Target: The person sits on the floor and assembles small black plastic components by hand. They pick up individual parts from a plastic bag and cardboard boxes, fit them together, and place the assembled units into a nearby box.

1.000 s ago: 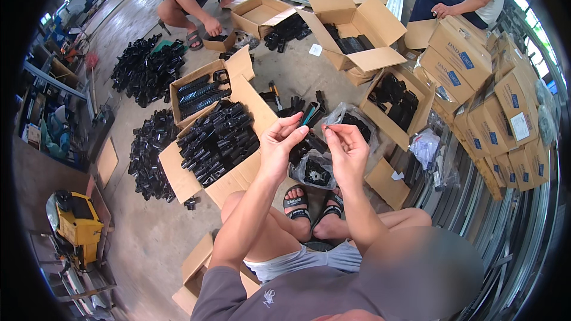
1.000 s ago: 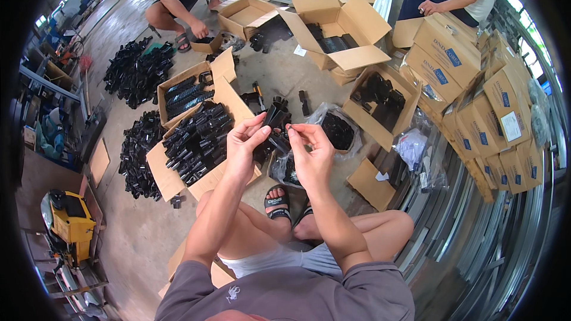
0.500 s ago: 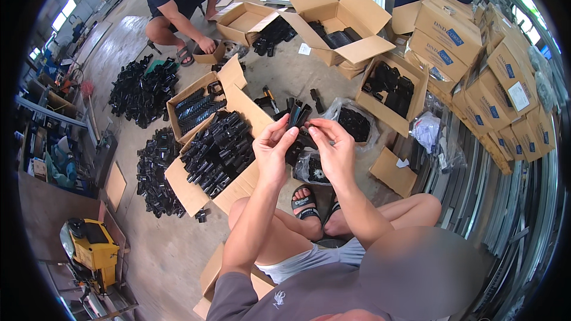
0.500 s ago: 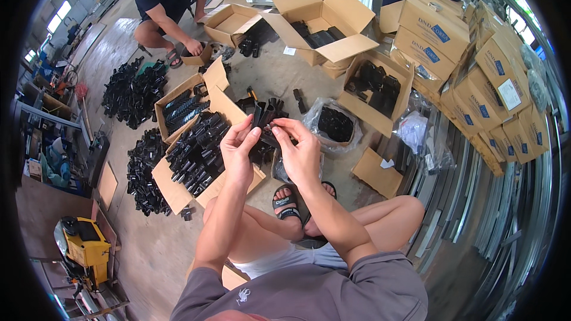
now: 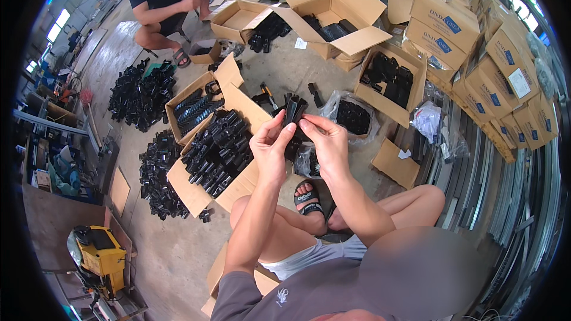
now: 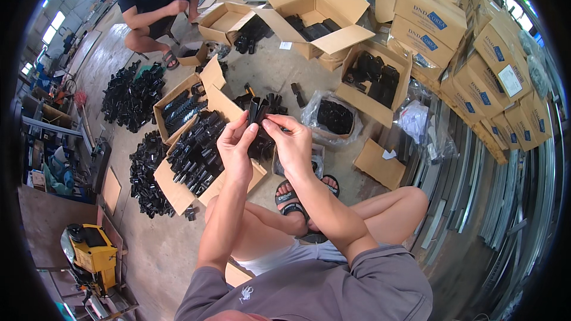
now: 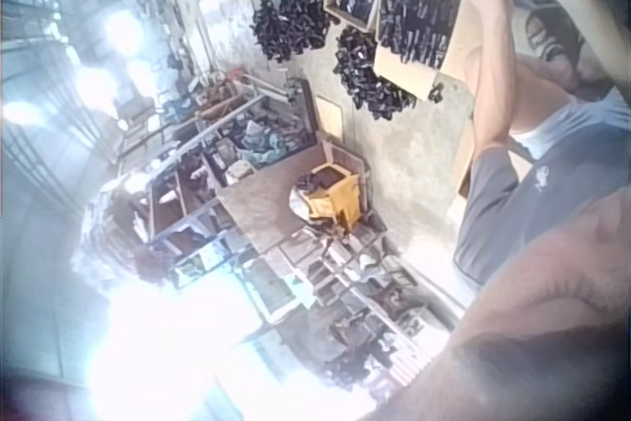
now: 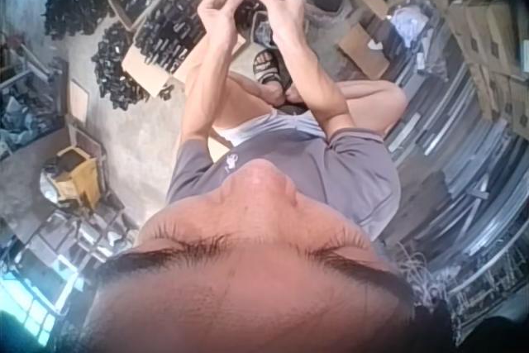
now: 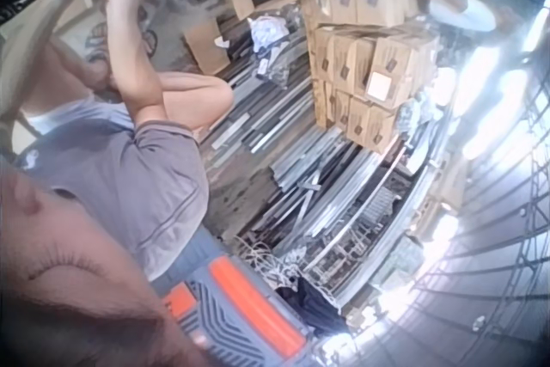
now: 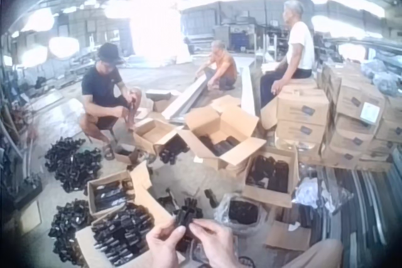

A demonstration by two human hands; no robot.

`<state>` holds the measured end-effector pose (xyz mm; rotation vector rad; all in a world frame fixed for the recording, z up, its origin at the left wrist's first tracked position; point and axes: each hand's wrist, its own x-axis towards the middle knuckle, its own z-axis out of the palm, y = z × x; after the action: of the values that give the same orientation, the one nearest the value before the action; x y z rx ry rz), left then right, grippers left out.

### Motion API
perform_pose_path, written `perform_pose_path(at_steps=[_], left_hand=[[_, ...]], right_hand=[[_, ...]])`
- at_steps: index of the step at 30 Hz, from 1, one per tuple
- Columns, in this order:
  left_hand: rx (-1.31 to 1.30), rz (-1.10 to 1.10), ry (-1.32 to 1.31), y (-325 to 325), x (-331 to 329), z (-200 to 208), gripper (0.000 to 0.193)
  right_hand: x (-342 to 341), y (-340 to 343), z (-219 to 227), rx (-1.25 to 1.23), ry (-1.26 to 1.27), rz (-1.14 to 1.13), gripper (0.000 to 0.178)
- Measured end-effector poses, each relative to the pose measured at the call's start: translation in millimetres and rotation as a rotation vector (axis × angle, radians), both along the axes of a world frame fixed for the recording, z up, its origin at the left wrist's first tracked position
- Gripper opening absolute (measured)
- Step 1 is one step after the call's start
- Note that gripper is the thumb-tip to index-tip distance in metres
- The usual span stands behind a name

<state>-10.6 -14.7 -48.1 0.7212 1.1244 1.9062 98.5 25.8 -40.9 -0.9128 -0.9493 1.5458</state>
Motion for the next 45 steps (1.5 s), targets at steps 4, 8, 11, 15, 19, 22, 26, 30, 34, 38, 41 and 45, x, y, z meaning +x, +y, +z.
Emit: perform_pose_path(at_steps=[4,8,11,15,19,22,26,30,34,38,41,45], left_hand=[[-0.002,0.004,-0.013,0.5,0.4,0.1,0.036],[-0.014,0.015,-0.019,0.4,-0.5,0.1,0.036],[-0.006,0.024,-0.019,1.0,-1.1,-2.5,0.036],[0.010,0.029,-0.028,1.0,0.3,-0.3,0.036],[0.012,0.025,-0.008,0.1,0.6,0.9,0.036],[0.021,0.017,-0.006,-0.1,0.3,-0.2,0.036],[0.021,0.016,-0.032,0.0,0.1,-1.5,0.036],[0.006,0.024,-0.036,0.2,1.2,0.0,0.036],[0.011,0.022,-0.022,-0.5,1.5,-1.1,0.036],[0.019,0.016,-0.020,0.0,3.3,-1.6,0.036],[0.012,0.008,-0.029,0.4,2.3,-2.9,0.036],[0.003,0.014,-0.017,-0.6,4.0,-1.5,0.037]], right_hand=[[-2.7,-0.3,0.0,-0.005,0.015,-0.012,0.018],[-6.2,0.0,-1.9,-0.002,-0.002,-0.027,0.019],[-7.0,-2.1,-0.1,-0.009,0.021,-0.024,0.019],[-1.2,-3.5,1.5,0.035,-0.047,-0.006,0.019],[-0.6,-0.6,-2.2,0.045,-0.091,0.002,0.018],[-5.2,0.8,-12.8,0.131,-0.172,-0.045,0.018],[-11.2,-3.1,-5.9,0.197,-0.066,-0.077,0.020],[-4.4,-5.6,-10.7,0.167,-0.086,0.005,0.022],[-5.8,-2.3,-14.1,0.176,-0.086,-0.016,0.021],[-3.2,-4.7,-15.9,0.223,-0.021,-0.015,0.021],[-2.6,-4.4,-6.8,0.154,-0.037,0.011,0.020],[-0.7,-2.7,-9.8,0.188,-0.046,0.014,0.019]])
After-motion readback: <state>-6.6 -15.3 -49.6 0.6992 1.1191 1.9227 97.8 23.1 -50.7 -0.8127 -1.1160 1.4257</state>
